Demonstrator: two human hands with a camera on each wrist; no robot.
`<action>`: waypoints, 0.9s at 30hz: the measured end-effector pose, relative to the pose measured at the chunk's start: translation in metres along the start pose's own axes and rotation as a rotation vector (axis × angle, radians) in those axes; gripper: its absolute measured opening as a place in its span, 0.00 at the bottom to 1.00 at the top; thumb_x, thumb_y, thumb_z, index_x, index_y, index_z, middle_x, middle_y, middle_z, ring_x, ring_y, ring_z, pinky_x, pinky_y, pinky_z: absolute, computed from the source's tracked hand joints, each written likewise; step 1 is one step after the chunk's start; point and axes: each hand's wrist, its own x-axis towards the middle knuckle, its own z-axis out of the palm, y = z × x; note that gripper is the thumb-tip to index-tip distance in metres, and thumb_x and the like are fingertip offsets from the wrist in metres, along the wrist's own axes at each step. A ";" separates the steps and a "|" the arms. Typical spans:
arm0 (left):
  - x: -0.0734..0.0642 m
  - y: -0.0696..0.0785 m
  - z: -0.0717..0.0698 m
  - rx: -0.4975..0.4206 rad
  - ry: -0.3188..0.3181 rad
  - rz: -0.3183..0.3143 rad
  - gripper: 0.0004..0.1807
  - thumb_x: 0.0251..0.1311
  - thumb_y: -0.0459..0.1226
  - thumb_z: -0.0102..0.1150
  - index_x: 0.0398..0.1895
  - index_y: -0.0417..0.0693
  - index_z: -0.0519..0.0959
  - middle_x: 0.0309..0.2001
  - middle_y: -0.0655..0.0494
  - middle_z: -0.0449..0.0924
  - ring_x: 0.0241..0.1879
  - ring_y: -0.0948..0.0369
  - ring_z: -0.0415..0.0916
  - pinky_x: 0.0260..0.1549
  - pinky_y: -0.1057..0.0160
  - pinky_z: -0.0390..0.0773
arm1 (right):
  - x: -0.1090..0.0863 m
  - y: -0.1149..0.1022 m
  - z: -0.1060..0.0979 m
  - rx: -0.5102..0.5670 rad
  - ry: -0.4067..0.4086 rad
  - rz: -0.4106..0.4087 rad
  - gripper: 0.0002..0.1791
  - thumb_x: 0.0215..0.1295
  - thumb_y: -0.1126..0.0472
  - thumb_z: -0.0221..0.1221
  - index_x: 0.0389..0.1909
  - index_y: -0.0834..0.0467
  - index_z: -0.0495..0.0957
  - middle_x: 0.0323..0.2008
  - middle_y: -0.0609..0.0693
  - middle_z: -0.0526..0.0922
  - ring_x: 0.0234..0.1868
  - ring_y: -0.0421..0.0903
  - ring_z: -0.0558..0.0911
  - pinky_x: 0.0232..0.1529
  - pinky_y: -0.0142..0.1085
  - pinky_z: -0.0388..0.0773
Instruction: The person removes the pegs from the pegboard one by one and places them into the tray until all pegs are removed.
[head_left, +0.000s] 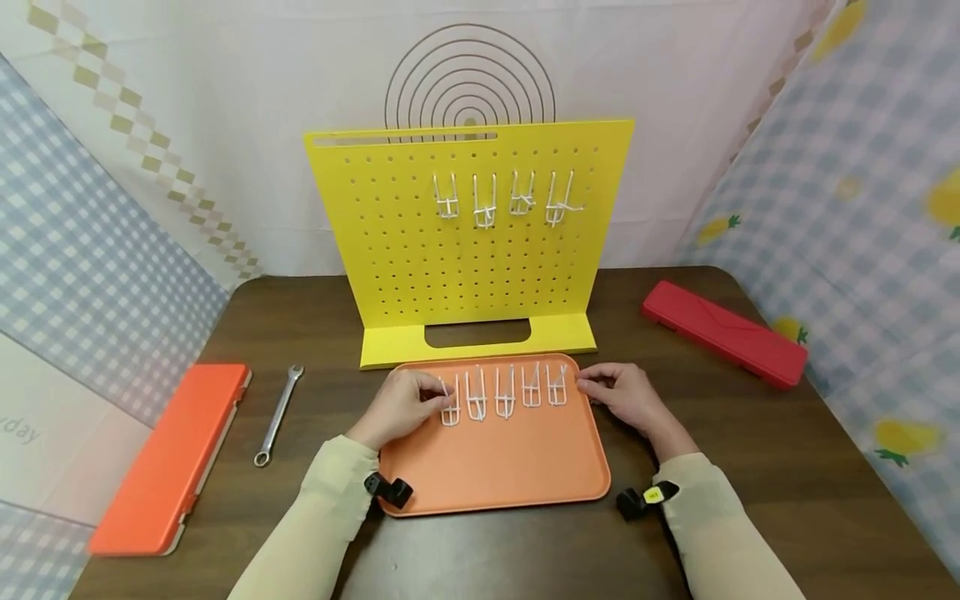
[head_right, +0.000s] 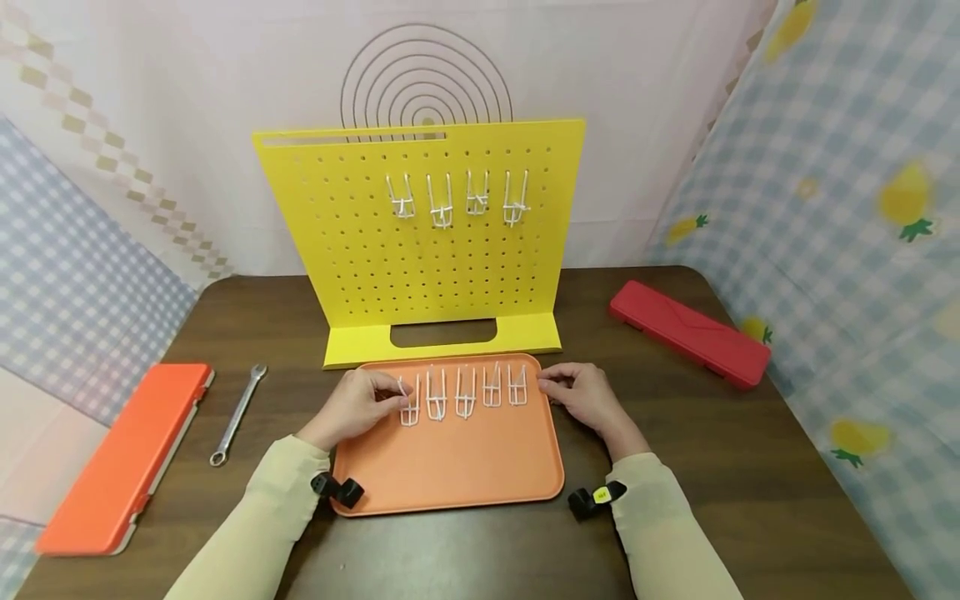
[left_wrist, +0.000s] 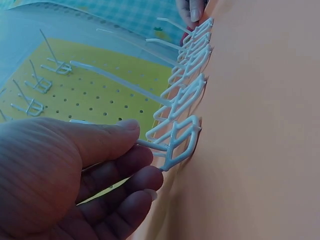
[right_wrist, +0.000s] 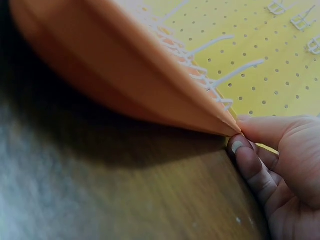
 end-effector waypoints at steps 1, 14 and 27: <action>0.000 -0.001 0.000 0.006 -0.002 0.001 0.02 0.55 0.37 0.69 0.31 0.52 0.88 0.29 0.67 0.84 0.29 0.69 0.76 0.31 0.65 0.75 | 0.000 0.000 0.001 0.001 -0.001 0.000 0.15 0.62 0.53 0.65 0.45 0.58 0.85 0.38 0.53 0.86 0.33 0.45 0.83 0.33 0.35 0.81; -0.004 0.001 -0.009 -0.057 0.006 0.027 0.15 0.55 0.42 0.70 0.44 0.46 0.85 0.31 0.65 0.81 0.25 0.65 0.74 0.21 0.66 0.74 | -0.001 0.002 0.001 -0.001 0.001 0.007 0.16 0.62 0.53 0.65 0.45 0.58 0.84 0.40 0.54 0.85 0.34 0.45 0.83 0.33 0.35 0.81; -0.009 0.008 -0.034 -0.106 0.153 0.041 0.24 0.57 0.49 0.67 0.53 0.45 0.81 0.35 0.61 0.81 0.29 0.62 0.75 0.22 0.65 0.74 | 0.003 0.006 0.002 0.017 -0.010 0.020 0.17 0.62 0.53 0.65 0.46 0.60 0.84 0.41 0.56 0.85 0.35 0.45 0.83 0.34 0.35 0.82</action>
